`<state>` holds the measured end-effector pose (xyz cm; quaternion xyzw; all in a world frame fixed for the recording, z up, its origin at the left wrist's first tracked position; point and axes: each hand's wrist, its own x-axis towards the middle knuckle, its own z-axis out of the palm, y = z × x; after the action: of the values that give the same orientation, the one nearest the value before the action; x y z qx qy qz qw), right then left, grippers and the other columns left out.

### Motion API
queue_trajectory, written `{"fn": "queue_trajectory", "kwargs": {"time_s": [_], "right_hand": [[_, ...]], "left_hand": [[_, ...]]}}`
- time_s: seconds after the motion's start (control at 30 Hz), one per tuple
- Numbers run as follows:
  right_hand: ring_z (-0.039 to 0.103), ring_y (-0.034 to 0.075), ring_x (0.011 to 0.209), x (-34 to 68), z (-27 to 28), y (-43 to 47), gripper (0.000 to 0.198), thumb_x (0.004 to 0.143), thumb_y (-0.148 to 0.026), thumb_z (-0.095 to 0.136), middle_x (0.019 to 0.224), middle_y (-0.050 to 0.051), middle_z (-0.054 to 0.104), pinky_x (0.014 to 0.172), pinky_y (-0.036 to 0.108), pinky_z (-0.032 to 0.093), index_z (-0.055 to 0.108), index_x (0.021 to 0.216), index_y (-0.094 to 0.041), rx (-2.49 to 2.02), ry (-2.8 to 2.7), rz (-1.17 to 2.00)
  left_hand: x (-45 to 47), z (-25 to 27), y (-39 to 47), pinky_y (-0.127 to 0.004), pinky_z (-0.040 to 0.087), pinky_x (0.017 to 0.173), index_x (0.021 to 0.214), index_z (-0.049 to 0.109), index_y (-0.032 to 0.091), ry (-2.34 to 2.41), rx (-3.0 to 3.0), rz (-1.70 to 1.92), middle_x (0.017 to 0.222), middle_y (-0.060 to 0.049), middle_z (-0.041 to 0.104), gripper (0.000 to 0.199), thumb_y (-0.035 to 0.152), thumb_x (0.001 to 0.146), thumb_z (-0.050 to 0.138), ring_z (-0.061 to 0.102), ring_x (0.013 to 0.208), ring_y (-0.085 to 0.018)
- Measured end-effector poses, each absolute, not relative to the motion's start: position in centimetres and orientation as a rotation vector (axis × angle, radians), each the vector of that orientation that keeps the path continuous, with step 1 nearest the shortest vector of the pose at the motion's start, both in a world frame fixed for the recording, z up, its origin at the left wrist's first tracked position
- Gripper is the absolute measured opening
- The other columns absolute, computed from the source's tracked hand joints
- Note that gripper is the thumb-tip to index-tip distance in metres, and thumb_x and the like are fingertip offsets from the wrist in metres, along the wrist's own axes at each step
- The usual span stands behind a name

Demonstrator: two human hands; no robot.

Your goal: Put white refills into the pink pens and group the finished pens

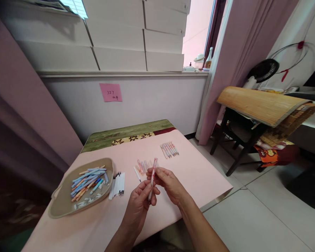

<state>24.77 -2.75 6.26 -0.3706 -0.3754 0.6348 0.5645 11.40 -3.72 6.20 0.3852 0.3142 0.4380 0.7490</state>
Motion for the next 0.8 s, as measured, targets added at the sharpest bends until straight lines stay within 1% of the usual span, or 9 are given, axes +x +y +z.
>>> {"fn": "queue_trajectory", "kwargs": {"time_s": [0.07,0.13,0.2,0.3,0.37,0.5,0.67,0.73,0.8], "right_hand": [[0.059,0.015,0.074,24.7,6.1,-2.4,0.037,0.077,-0.046,0.068,0.083,0.006,0.067,0.07,0.027,0.046,0.07,0.095,-0.013,-0.851,-0.895,1.52],[0.055,0.012,0.063,24.5,6.0,-2.0,0.033,0.072,-0.041,0.074,0.075,0.003,0.065,0.062,0.026,0.044,0.07,0.088,-0.013,-0.869,-0.896,1.497],[0.053,0.011,0.06,24.2,5.8,-1.6,0.031,0.068,-0.039,0.078,0.076,0.002,0.064,0.059,0.025,0.043,0.068,0.084,-0.014,-0.886,-0.874,1.452],[0.058,0.014,0.073,23.9,5.8,-1.1,0.036,0.071,-0.042,0.075,0.09,0.004,0.066,0.066,0.026,0.045,0.068,0.096,-0.018,-0.865,-0.854,1.439],[0.059,0.015,0.077,23.8,5.7,-1.0,0.036,0.075,-0.043,0.071,0.089,0.005,0.067,0.071,0.028,0.045,0.068,0.099,-0.017,-0.839,-0.882,1.458],[0.055,0.013,0.068,23.9,5.2,-0.9,0.026,0.067,-0.035,0.079,0.077,0.002,0.065,0.068,0.026,0.043,0.069,0.08,-0.015,-0.861,-0.886,1.374],[0.06,0.016,0.086,24.1,4.6,-0.8,0.036,0.069,-0.037,0.078,0.093,0.004,0.067,0.083,0.031,0.044,0.069,0.099,-0.019,-0.852,-0.835,1.384],[0.059,0.015,0.082,24.1,4.3,-0.7,0.03,0.069,-0.037,0.078,0.086,0.004,0.067,0.083,0.031,0.044,0.071,0.091,-0.017,-0.86,-0.828,1.38],[0.058,0.013,0.075,24.1,4.0,-0.5,0.025,0.067,-0.036,0.079,0.078,0.002,0.066,0.078,0.027,0.045,0.072,0.081,-0.016,-0.901,-0.79,1.338]], "left_hand": [[11.4,6.1,-3.4,-0.021,0.034,0.053,0.083,0.062,0.014,0.685,0.847,0.976,0.076,-0.004,0.067,0.02,0.034,0.082,0.062,0.046,0.05,-0.005],[11.4,6.1,-3.1,-0.021,0.035,0.053,0.083,0.062,0.013,0.689,0.864,0.989,0.076,-0.004,0.067,0.021,0.034,0.082,0.063,0.046,0.05,-0.005],[11.3,6.0,-2.7,-0.021,0.035,0.053,0.083,0.062,0.013,0.709,0.887,1.004,0.074,-0.004,0.067,0.021,0.034,0.081,0.064,0.046,0.05,-0.006],[11.1,5.9,-2.1,-0.021,0.035,0.052,0.083,0.061,0.013,0.759,0.933,1.035,0.072,-0.004,0.067,0.022,0.034,0.079,0.065,0.046,0.049,-0.006],[10.9,5.8,-1.7,-0.021,0.036,0.052,0.084,0.061,0.014,0.794,0.969,1.051,0.07,-0.003,0.067,0.022,0.033,0.077,0.067,0.046,0.049,-0.006],[10.8,5.6,-1.2,-0.02,0.039,0.052,0.081,0.062,0.015,0.886,1.023,1.119,0.064,0.0,0.065,0.022,0.028,0.068,0.074,0.049,0.052,-0.008],[10.9,5.2,-0.9,-0.018,0.042,0.053,0.075,0.061,0.016,0.957,1.031,1.232,0.073,0.0,0.066,0.024,0.023,0.061,0.079,0.055,0.065,-0.01],[10.8,5.2,-0.9,-0.018,0.043,0.054,0.08,0.062,0.016,0.955,1.026,1.239,0.073,0.0,0.067,0.028,0.022,0.06,0.08,0.056,0.063,-0.01],[10.6,5.1,-0.9,-0.018,0.044,0.054,0.094,0.062,0.017,0.942,0.962,1.244,0.07,0.001,0.067,0.036,0.023,0.063,0.08,0.054,0.057,-0.008]]}}
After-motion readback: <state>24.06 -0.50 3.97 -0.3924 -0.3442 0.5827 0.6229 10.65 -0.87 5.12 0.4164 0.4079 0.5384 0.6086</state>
